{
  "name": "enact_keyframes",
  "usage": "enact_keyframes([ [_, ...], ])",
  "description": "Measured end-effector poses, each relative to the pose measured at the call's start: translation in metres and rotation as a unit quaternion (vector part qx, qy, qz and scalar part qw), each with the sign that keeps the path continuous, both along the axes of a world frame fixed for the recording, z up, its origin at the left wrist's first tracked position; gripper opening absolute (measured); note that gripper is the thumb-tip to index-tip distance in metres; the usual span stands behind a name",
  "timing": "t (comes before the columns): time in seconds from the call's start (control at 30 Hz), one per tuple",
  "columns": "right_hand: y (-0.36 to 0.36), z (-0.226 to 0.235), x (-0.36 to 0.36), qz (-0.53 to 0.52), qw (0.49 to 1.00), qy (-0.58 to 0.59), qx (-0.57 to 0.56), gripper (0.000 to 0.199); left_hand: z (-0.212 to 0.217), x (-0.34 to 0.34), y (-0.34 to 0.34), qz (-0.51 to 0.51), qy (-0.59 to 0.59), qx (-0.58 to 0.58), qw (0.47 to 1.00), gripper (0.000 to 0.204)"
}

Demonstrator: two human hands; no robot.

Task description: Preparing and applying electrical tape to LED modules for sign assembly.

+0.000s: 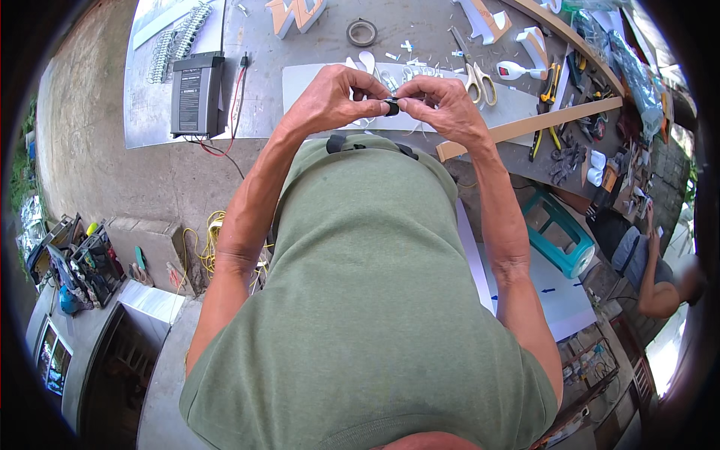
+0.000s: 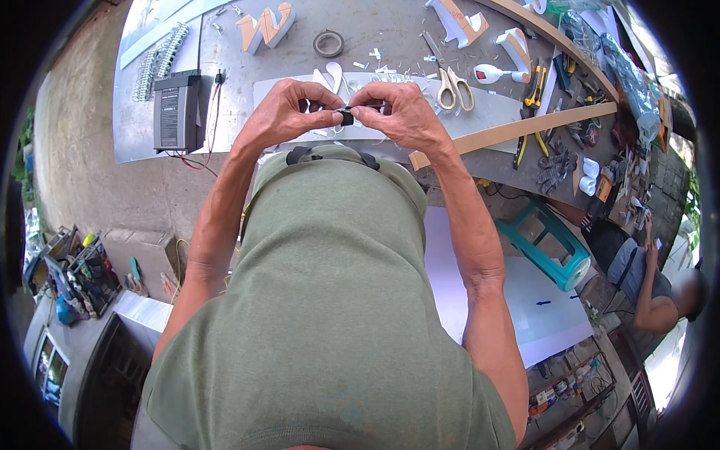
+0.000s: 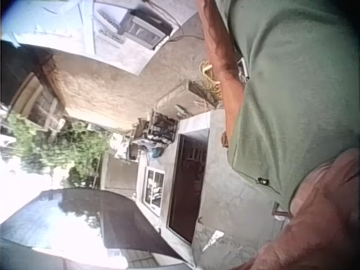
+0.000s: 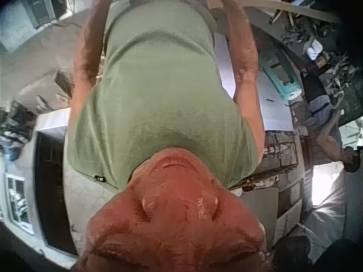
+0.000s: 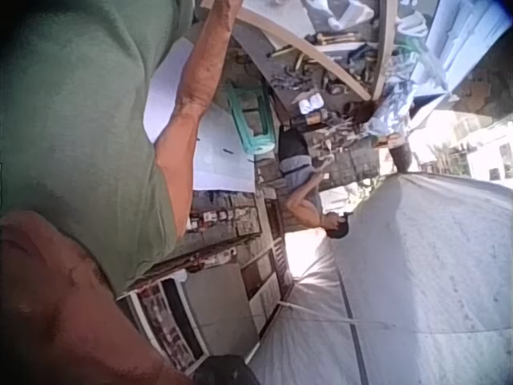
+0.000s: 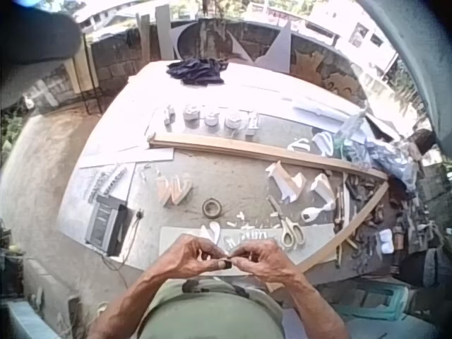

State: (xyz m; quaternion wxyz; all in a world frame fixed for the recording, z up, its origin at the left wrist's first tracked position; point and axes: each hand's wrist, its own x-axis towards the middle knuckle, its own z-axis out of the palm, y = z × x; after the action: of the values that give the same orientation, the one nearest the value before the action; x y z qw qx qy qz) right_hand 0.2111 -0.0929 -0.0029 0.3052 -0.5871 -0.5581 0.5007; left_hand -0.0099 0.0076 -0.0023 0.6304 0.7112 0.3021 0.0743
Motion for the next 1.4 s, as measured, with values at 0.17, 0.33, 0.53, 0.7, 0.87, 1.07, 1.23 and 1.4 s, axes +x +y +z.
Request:
enact_keyframes([
  [0.17, 0.0, 0.001, 0.0, 0.008, 1.0, -0.006, 0.016, 0.013, -0.005, 0.0, -0.006, 0.04, -0.008, -0.049, 0.998, 0.031],
  [0.33, 0.0, 0.003, -0.002, 0.012, 0.998, -0.014, 0.065, 0.011, -0.008, 0.002, -0.011, 0.076, -0.034, -0.054, 0.995, 0.027],
  [0.53, 0.001, 0.007, -0.003, 0.012, 0.998, -0.036, 0.054, 0.011, -0.004, 0.005, -0.016, 0.081, -0.005, 0.015, 0.997, 0.019],
  [0.7, 0.0, 0.007, 0.005, 0.003, 0.998, 0.061, -0.013, 0.018, -0.007, 0.01, -0.028, 0.124, -0.051, 0.13, 0.982, 0.011],
  [0.87, 0.005, 0.016, 0.008, -0.028, 0.965, 0.222, -0.135, 0.029, -0.002, 0.01, -0.027, 0.108, -0.099, 0.234, 0.961, 0.01],
  [1.07, 0.014, 0.015, 0.01, -0.001, 0.97, 0.164, -0.18, 0.029, -0.002, 0.013, -0.025, 0.08, -0.126, 0.321, 0.935, 0.013],
  [1.23, 0.017, 0.016, 0.015, 0.038, 0.975, 0.139, -0.166, 0.027, 0.0, 0.014, -0.026, 0.057, -0.115, 0.365, 0.922, 0.015],
  [1.4, 0.018, 0.015, 0.017, 0.051, 0.982, 0.113, -0.144, 0.025, -0.001, 0.015, -0.028, 0.056, -0.109, 0.368, 0.922, 0.014],
])
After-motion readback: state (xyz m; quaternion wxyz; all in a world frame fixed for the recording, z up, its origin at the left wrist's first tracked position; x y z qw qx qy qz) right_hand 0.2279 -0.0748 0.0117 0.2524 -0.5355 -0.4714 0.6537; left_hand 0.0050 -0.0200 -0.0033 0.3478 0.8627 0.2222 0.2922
